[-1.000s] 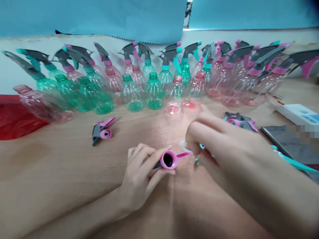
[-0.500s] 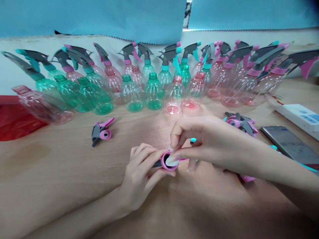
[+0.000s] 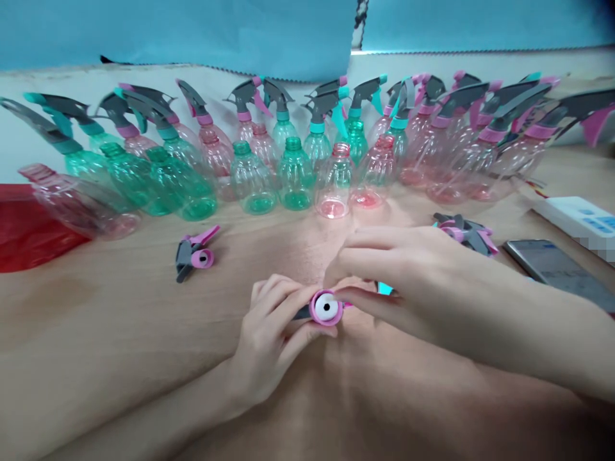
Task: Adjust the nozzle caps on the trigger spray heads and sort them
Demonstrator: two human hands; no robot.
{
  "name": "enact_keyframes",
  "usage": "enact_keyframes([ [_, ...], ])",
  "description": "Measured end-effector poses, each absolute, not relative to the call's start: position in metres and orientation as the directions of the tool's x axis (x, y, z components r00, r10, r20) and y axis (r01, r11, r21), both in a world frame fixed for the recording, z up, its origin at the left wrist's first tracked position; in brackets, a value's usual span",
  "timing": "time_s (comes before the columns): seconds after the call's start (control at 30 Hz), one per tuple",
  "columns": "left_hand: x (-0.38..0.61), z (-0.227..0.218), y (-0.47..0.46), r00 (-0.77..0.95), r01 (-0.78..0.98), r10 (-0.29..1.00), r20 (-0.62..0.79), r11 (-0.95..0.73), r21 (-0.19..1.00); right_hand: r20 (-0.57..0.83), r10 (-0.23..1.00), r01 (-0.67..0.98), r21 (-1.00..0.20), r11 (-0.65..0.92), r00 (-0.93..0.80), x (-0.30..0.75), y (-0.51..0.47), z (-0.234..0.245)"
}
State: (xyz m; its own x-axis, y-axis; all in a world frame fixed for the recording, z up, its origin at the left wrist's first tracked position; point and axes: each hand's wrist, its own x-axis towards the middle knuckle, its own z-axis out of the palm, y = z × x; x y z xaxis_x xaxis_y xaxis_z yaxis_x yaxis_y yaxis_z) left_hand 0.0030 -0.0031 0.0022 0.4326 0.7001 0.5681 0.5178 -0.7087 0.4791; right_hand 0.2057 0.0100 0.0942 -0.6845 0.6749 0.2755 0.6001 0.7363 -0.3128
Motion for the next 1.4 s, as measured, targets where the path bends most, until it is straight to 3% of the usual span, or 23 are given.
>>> enact_keyframes([
  [0.2,0.002,0.003,-0.003,0.455,0.505,0.688,0.566,-0.722,0.472,0.156,0.606,0.537,-0.331,0.776,-0.780,0.207,0.012,0.093],
  [0.53,0.003,0.003,-0.002,0.477,0.513,0.677,0.560,-0.732,0.448,0.126,0.592,0.512,-0.382,0.769,-0.796,0.210,0.017,0.087],
  [0.87,0.002,0.002,-0.004,0.478,0.547,0.700,0.530,-0.710,0.443,0.135,0.579,0.532,-0.272,0.802,-0.804,0.209,0.018,0.081],
  [1.4,0.003,0.002,-0.004,0.471,0.560,0.703,0.533,-0.705,0.436,0.171,0.553,0.522,-0.193,0.831,-0.816,0.197,0.014,0.078],
])
